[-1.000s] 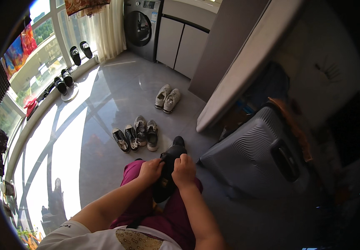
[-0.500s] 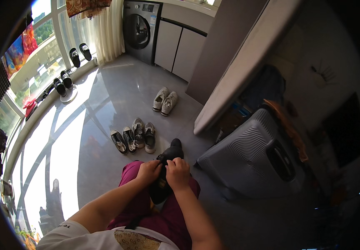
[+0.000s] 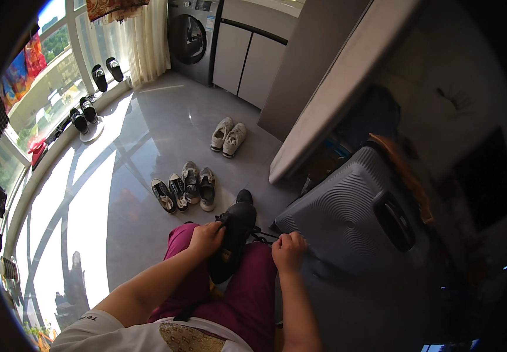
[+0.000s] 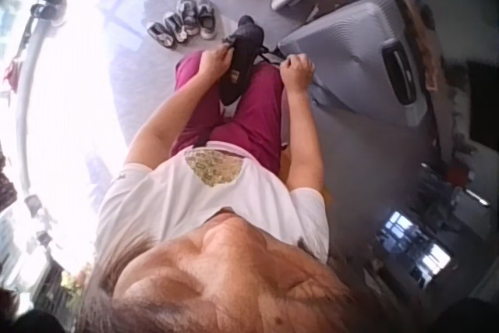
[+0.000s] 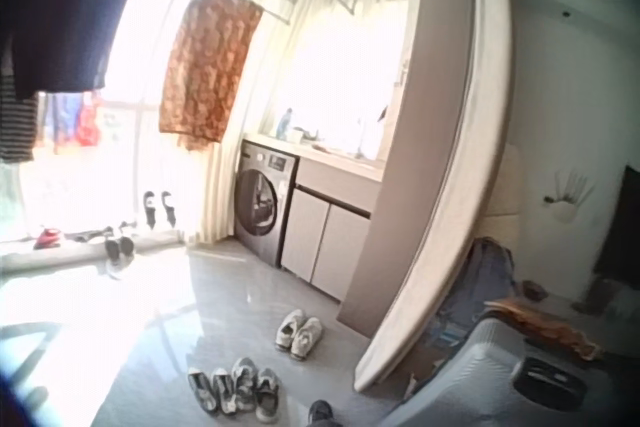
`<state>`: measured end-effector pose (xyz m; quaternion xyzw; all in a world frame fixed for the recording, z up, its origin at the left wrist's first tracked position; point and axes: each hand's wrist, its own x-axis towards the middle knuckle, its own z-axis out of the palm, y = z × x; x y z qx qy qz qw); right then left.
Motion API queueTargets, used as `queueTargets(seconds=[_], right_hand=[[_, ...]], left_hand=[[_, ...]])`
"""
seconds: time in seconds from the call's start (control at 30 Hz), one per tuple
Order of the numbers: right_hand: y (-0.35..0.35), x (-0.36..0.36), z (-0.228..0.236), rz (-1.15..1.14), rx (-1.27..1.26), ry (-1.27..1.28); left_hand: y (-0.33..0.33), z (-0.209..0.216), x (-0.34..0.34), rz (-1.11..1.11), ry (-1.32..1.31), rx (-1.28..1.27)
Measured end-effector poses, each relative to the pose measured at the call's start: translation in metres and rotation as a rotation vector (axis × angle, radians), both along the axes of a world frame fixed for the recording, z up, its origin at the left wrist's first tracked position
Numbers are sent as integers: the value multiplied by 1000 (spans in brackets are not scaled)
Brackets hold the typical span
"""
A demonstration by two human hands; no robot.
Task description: The person gathers several shoes from the floor and places them into a sink. They then turn on the faucet and begin rinsing the shoes by hand.
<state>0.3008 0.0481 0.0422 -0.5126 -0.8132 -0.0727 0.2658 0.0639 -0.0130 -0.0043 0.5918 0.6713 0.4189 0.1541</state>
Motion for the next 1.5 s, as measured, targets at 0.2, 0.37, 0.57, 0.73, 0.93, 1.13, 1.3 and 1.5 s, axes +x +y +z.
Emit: queueTargets(seconds=[0.2, 0.37, 0.57, 0.73, 0.93, 1.13, 1.3, 1.5], right_hand=[[-17, -38, 23, 155, -60, 79], [-25, -103, 9, 269, -86, 166], [-17, -125, -15, 203, -62, 42], [-19, -102, -5, 230, -67, 16], [-30, -74, 14, 235, -87, 43], [-35, -63, 25, 262, -83, 13], [-33, -41, 33, 207, -61, 24], [-30, -39, 41, 181, -62, 96]], left_hand=[[-2, 1, -4, -3, -22, -22], [-3, 2, -4, -38, 35, -22], [-5, 2, -6, -56, 21, -19], [-4, 1, -3, -40, 21, -32], [-5, 9, -1, -47, 6, -72], [-5, 1, -3, -80, 2, -28], [-5, 2, -4, -32, -39, 57], [-4, 2, -2, -50, -41, 43]])
